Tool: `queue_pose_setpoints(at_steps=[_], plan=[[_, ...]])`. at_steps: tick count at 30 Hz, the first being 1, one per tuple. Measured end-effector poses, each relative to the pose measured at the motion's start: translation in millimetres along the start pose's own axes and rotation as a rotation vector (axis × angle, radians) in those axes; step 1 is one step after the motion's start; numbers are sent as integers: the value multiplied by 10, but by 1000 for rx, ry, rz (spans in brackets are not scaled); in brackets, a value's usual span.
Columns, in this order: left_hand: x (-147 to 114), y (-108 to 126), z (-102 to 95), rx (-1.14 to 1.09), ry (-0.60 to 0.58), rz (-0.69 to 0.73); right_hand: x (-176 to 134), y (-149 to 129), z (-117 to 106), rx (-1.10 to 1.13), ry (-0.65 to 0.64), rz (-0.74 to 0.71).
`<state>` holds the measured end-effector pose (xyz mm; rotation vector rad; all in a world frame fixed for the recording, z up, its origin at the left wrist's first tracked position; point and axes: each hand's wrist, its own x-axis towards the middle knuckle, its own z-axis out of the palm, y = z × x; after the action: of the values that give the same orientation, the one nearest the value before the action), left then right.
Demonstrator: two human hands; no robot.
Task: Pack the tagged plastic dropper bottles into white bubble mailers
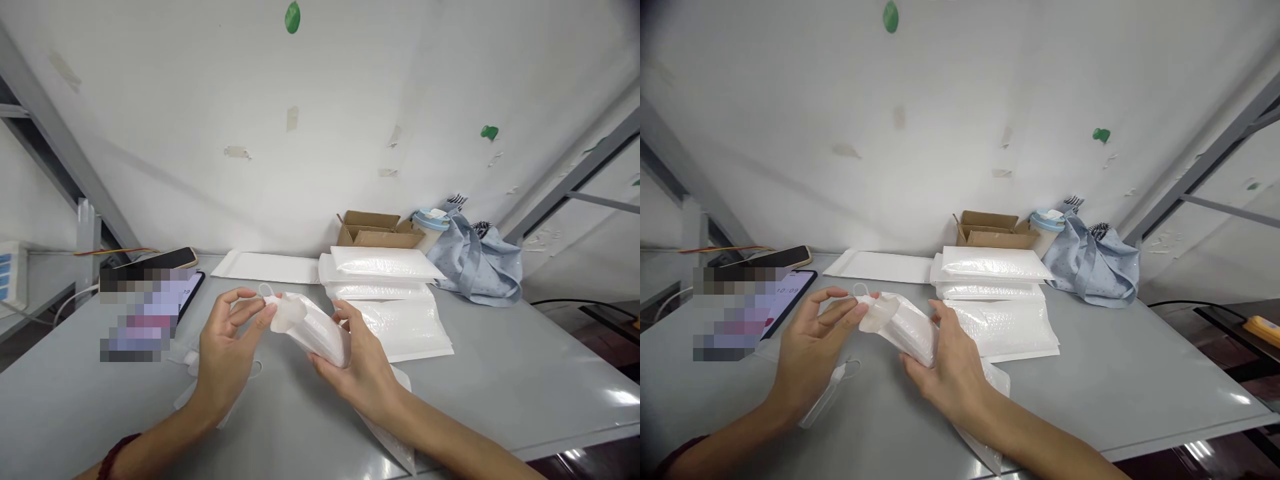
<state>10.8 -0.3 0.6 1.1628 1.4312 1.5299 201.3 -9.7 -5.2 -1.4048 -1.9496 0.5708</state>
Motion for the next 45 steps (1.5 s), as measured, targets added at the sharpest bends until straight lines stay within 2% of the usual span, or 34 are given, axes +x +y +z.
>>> queue_pose_setpoints(at_steps=[6, 9, 11, 14, 16, 18, 20, 23, 27, 29, 33, 36, 38, 41, 45], plan=[[-38, -63, 8, 122, -62, 56, -12, 0, 6, 9, -5, 3], [1, -69, 5, 240, -165, 151, 4, 1, 2, 1, -44, 10], [90, -13, -43, 313, -160, 201, 17, 1, -4, -7, -72, 19], [342, 121, -239, 458, -73, 193, 31, 8, -13, -6, -61, 14], [557, 181, -441, 671, -157, 166, 31, 18, -18, -1, -35, 1], [757, 182, -657, 857, -339, 210, 25, 30, -19, 3, -16, -7], [901, 127, -840, 974, -463, 213, 18, 40, -17, 5, -10, -8], [988, -6, -982, 1009, -498, 130, 13, 43, -14, 4, -26, 4], [981, -156, -935, 970, -518, -14, 19, 32, -13, -15, -64, 32], [980, -183, -875, 941, -497, -21, 22, 29, -11, -25, -59, 23], [973, -67, -799, 839, -342, 31, 16, 26, -15, -29, -48, 5], [879, 120, -735, 631, -216, 87, 10, 20, -26, -19, -44, 6], [766, 218, -655, 315, -140, 126, 10, 17, -29, -23, -32, -1], [576, 258, -486, 63, -165, 148, 14, 17, -23, -26, -23, -7], [393, 168, -278, 4, -230, 95, 15, 25, -4, -31, -20, -33]])
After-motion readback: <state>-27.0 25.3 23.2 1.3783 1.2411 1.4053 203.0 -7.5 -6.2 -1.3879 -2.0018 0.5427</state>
